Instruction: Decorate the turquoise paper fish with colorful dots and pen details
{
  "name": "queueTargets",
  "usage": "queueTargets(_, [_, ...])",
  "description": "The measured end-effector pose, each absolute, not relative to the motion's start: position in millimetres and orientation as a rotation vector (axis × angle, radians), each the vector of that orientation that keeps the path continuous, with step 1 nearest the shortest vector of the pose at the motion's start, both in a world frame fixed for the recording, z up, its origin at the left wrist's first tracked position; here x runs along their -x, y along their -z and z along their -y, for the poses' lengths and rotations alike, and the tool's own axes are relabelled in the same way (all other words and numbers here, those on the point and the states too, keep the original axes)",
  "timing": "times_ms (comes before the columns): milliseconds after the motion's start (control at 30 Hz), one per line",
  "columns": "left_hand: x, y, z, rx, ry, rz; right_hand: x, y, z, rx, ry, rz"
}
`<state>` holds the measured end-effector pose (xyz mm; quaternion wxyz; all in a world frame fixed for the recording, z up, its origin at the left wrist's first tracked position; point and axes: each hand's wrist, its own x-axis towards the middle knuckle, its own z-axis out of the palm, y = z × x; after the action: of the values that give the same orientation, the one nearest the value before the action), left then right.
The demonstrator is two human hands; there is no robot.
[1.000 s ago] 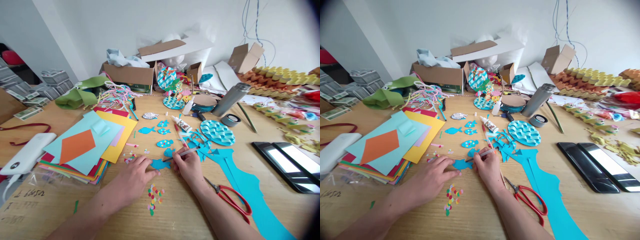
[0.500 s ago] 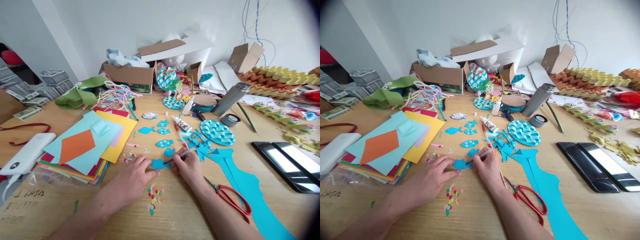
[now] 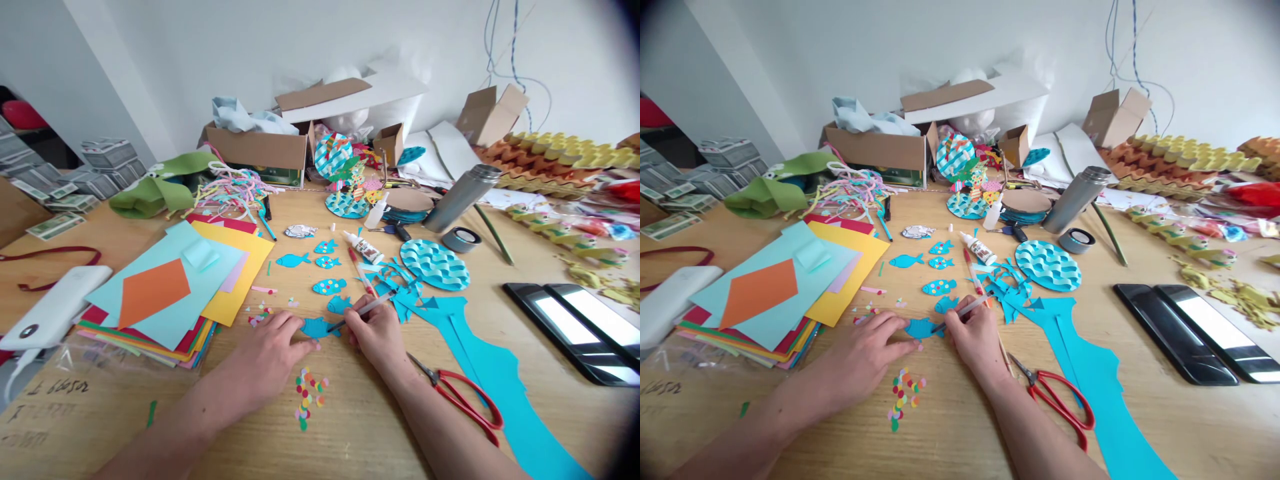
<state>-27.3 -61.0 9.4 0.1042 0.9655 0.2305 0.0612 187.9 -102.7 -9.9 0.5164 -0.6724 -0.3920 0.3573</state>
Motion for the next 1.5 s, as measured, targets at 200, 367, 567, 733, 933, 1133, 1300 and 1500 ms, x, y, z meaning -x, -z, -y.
queueTargets(200, [27.2, -10.3, 61.6, -2.847, -0.161, -0.68, -187.3, 7.5, 102.1, 1.633, -0.854, 0.945])
queueTargets(367, [28.1, -9.8, 62.3, -2.85, -0.18, -0.681, -187.3, 6.7, 101.8, 1.649, -0.856, 0.942])
queueTargets(567, [27.4, -9.9, 62.0, -2.844, -0.159, -0.681, -188.1, 9.0, 102.4, 1.634, -0.864, 0.95])
queueTargets(733, [27.5, -10.3, 61.9, -2.84, -0.152, -0.68, -187.6, 8.0, 101.8, 1.619, -0.876, 0.933])
queueTargets(933, [26.9, -12.9, 62.0, -2.84, -0.129, -0.69, -189.1, 3.5, 101.5, 1.618, -0.831, 0.838])
queueTargets(1133, [27.0, -14.3, 61.7, -2.85, -0.116, -0.681, -191.8, 8.3, 100.8, 1.639, -0.784, 0.832])
queueTargets(1300, [26.7, -15.5, 61.6, -2.831, -0.095, -0.691, -192.5, 10.3, 100.4, 1.65, -0.791, 0.848])
queueTargets(1500, [25.7, -16.2, 61.3, -2.851, -0.105, -0.686, -192.5, 9.9, 99.9, 1.642, -0.796, 0.884])
